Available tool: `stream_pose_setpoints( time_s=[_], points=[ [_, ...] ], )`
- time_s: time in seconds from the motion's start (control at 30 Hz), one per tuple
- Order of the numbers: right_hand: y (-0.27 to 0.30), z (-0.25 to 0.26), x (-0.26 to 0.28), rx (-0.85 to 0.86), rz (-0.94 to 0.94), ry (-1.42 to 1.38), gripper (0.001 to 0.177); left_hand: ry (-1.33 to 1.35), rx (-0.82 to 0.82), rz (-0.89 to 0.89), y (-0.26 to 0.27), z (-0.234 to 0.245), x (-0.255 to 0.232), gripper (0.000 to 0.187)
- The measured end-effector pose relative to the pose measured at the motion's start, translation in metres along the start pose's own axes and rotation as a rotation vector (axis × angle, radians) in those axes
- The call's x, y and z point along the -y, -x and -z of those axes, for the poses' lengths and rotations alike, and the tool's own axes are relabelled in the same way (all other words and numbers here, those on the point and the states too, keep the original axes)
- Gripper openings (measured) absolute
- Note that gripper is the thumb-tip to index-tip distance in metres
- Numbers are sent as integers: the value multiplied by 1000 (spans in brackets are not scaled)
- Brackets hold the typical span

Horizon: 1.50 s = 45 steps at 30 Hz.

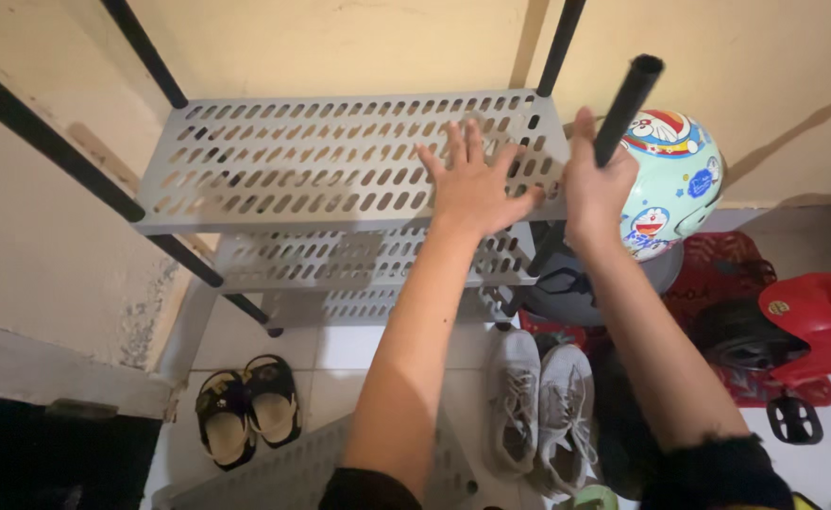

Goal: The person assembles a multi-tier shoe rack by inserting black support poles into gray perforated shelves. They repeatedly attach and detach shelves and poles, adjusting the structure's height and configuration in a cluttered indoor space.

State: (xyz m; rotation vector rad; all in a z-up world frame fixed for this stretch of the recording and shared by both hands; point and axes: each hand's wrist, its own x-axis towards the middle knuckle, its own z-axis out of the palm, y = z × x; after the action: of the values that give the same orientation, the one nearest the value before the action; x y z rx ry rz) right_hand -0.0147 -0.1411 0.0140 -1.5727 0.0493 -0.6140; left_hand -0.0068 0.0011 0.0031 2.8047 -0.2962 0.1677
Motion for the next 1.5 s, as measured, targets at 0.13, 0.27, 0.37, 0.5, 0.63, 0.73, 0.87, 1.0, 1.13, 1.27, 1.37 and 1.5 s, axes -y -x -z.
stream_pose_setpoints(
  time_s=[0.13,0.27,0.37,0.5,0.63,0.73,0.87,1.0,1.13,1.27,1.37,1.5],
  points=[
    [-23,16,8,316,-282,-230,46,-11,-19,-3,1,1,0,82],
    [-48,40,16,761,-305,-303,57,-26,12,-13,3,4,-3,83],
    [-82,52,33,1118,-244,-585,65,23,32,-8,4,7,-3,78],
    [-97,24,47,770,-299,-145,38,-11,22,-6,3,4,-4,74],
    [-90,-43,45,747,-332,-72,28,344,-217,-5,-4,-8,5,68],
    [-75,-70,31,730,-149,280,42,735,-397,7,-18,-23,23,70],
    [-55,-70,5,930,-89,324,65,1281,-286,288,-48,-41,49,76],
    [-73,-64,-23,1125,-34,154,74,1477,-474,0,-58,-63,69,63],
    [-122,-59,-57,369,21,377,37,1414,-512,65,-58,-70,70,56],
    [-158,-53,-107,-131,426,397,60,1355,-539,13,-52,-58,58,60],
    [-180,-73,-139,-77,393,280,42,1230,-506,102,-38,-39,50,61],
    [-200,-94,-164,-112,357,220,31,884,-452,189,-22,-22,39,61]
  ],
)
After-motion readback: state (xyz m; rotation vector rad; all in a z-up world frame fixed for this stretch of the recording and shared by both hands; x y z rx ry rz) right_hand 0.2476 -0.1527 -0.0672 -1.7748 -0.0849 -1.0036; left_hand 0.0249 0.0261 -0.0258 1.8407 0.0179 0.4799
